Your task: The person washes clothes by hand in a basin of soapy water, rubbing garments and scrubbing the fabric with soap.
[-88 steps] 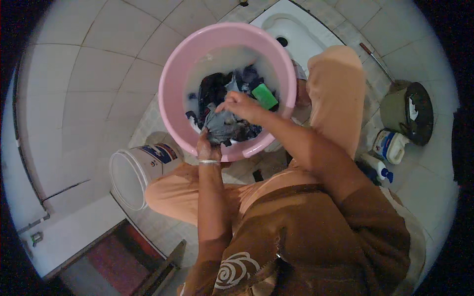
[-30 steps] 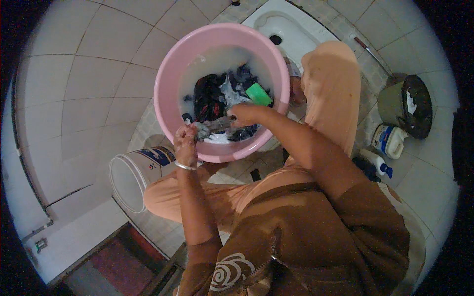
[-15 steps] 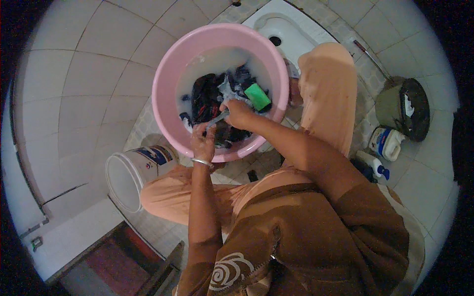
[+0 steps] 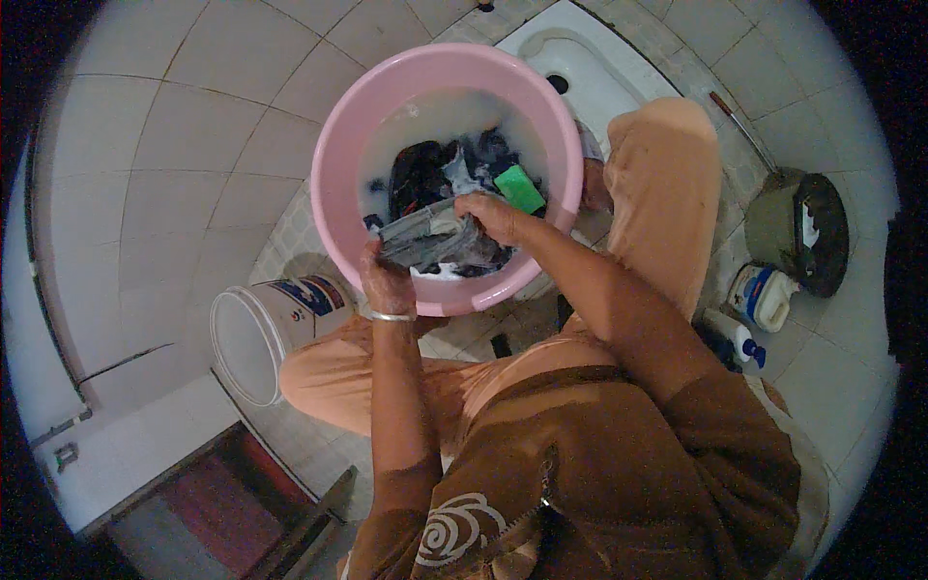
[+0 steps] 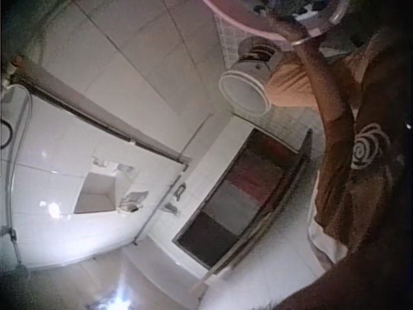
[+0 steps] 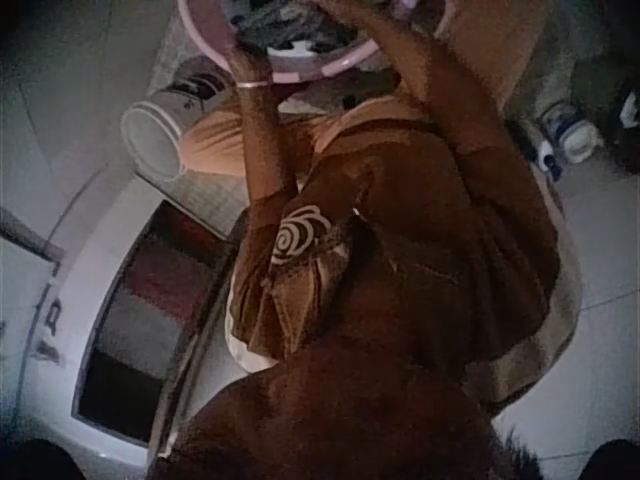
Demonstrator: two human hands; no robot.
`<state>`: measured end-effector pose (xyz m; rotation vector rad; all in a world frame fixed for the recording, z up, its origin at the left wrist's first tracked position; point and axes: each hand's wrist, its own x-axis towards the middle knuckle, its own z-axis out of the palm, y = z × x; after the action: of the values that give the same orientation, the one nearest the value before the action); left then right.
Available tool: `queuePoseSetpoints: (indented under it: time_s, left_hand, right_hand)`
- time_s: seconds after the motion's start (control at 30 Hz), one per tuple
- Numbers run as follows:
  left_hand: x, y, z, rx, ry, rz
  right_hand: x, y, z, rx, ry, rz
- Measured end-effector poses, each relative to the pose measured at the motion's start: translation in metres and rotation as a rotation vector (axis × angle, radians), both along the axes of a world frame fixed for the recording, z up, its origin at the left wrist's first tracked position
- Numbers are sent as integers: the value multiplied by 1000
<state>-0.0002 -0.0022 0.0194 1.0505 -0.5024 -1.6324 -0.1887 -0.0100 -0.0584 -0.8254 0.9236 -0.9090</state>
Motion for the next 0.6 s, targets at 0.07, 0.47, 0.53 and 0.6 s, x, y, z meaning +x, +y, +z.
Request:
queuePoseSetpoints:
  time_s: [0.07,0.47,0.53,0.6]
  left_hand:
    - [-14,1,5,30,35,9]
    - [-67,3,-62,182,358,-152]
    - [-81,16,-14,393,166,29]
    - [-61,13,-38,274,252,-16]
  right_hand:
    - [-3,-4,-14,-156,209,-6]
    - [40,4,58,-451,1059,-22]
    - [26,-4,63,-228,959,-125]
    - [37,4,81,-89,874,-18]
